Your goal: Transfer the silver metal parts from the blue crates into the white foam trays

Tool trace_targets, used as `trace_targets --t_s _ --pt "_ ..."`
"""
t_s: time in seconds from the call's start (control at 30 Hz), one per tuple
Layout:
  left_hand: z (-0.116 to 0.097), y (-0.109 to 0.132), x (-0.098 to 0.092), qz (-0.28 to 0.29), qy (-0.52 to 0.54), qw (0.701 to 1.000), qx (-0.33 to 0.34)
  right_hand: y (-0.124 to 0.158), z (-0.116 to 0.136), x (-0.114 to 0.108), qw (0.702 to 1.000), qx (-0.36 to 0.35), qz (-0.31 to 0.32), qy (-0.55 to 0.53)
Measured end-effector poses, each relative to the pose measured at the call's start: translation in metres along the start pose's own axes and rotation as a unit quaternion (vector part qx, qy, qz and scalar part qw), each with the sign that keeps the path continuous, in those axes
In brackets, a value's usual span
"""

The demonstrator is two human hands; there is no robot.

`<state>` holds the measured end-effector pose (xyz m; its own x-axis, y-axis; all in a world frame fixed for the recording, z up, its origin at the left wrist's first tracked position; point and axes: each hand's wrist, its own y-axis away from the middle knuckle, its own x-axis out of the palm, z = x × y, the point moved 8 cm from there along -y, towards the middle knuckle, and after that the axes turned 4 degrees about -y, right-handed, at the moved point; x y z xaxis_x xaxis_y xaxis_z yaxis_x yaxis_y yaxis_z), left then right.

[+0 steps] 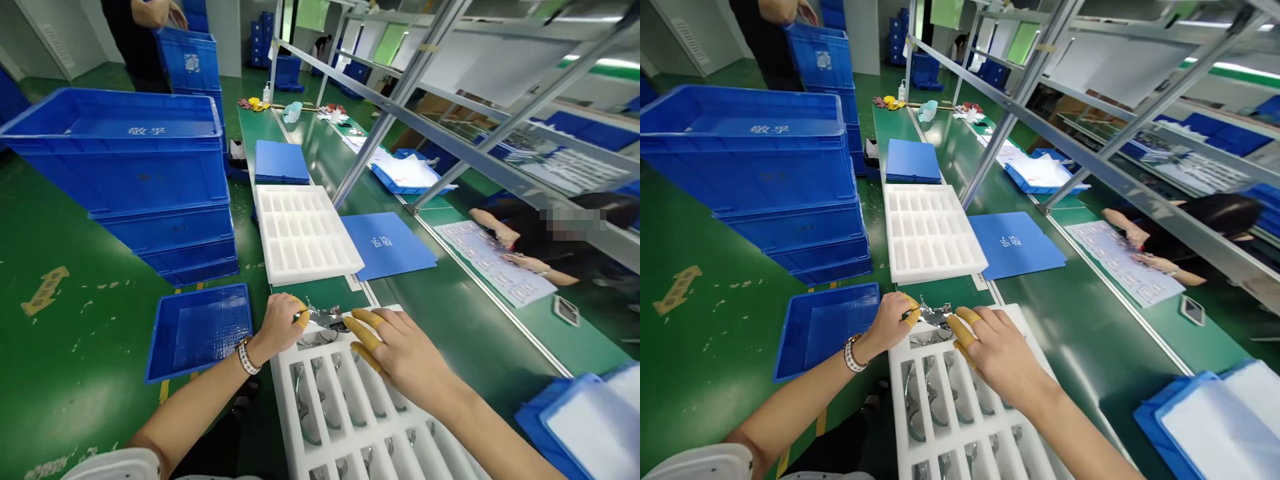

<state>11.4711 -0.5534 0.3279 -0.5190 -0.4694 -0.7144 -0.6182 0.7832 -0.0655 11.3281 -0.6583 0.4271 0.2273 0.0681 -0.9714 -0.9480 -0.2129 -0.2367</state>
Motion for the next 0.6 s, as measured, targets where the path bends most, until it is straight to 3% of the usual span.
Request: trace_targets --t_s 0.13,0.27,0.4,0.5,0.6 --pt "-0.040 -0.029 0.019 0.027 -0.026 0.998 0.044 0.009 -0.025 0.015 0.993 0.057 0.075 0.065" --pt "-0.061 -0.042 0.046 0.084 -0.055 0.992 0.080 0.044 -0.079 0.018 0.992 0.101 0.070 0.025" --pt "-0.044 -0.034 0.069 0.122 -0.105 0.985 0.060 0.079 -0.119 0.036 0.988 0.114 0.088 -0.058" --pt "-0.027 -0.023 0.087 0.190 -0.142 0.970 0.046 0.091 -0.133 0.059 0.980 0.104 0.131 -0.104" --pt "-0.019 -0.017 0.097 0.231 -0.154 0.960 0.039 0.090 -0.139 0.067 0.972 0.089 0.166 -0.139"
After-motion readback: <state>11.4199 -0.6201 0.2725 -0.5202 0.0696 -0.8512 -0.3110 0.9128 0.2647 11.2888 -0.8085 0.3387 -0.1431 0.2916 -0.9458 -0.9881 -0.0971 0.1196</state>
